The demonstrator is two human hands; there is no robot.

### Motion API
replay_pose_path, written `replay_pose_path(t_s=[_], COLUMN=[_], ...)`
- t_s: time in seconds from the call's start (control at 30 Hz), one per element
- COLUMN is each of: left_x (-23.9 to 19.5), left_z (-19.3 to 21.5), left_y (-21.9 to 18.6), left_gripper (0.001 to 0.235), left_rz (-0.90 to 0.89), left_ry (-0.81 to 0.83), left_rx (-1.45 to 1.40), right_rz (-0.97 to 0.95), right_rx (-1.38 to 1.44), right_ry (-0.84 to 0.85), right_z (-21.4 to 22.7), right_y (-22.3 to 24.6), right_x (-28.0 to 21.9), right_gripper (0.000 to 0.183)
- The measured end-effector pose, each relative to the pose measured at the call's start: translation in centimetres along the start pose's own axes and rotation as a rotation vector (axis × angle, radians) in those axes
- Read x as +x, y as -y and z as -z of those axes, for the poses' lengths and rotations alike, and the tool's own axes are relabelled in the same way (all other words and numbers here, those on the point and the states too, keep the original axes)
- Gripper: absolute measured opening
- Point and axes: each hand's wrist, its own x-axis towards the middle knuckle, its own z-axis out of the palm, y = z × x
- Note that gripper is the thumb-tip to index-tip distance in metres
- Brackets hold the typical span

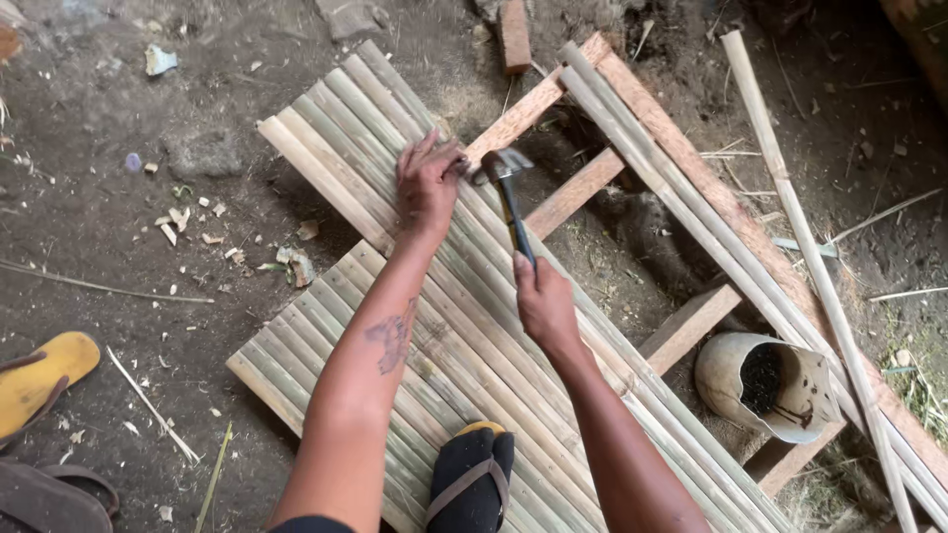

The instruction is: The person hammers nails into a bamboo mat laid over a wooden frame. They repeatedly pick nails from a container and drive them into the bamboo slats using a hammer.

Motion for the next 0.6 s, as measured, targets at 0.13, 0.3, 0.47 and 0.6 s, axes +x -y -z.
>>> replay_pose_path(t_s=[0.13, 0.3, 0.47, 0.6], left_x=[-0.2, -0.1, -0.7, 0.4], left_z=[0.1, -0.3, 0.2, -0.2], left_y=[-0.1, -0.1, 0.1, 0.6], left_gripper=[0.009, 0.010, 0.010, 0.016], left_rz=[0.164, 0.196, 0.139, 0.115], left_ry=[0.092, 0.121, 0.114, 0.239], left_rx=[-0.015, -0.010, -0.004, 0.088], right_rz=[-0.019, 0.324, 0.040, 0.218], right_rx=[0.199, 0.285, -0.147, 0.156], right_ry=[-0.030, -0.209, -0.051, -0.147], right_z=[0.6, 0.3, 0.2, 2.0], right_y=[0.2, 2.7, 5.1, 3.5], right_x=[-2.7, -4.5, -2.0, -2.2], right_gripper=[0.049, 0.045, 0.042, 0.048])
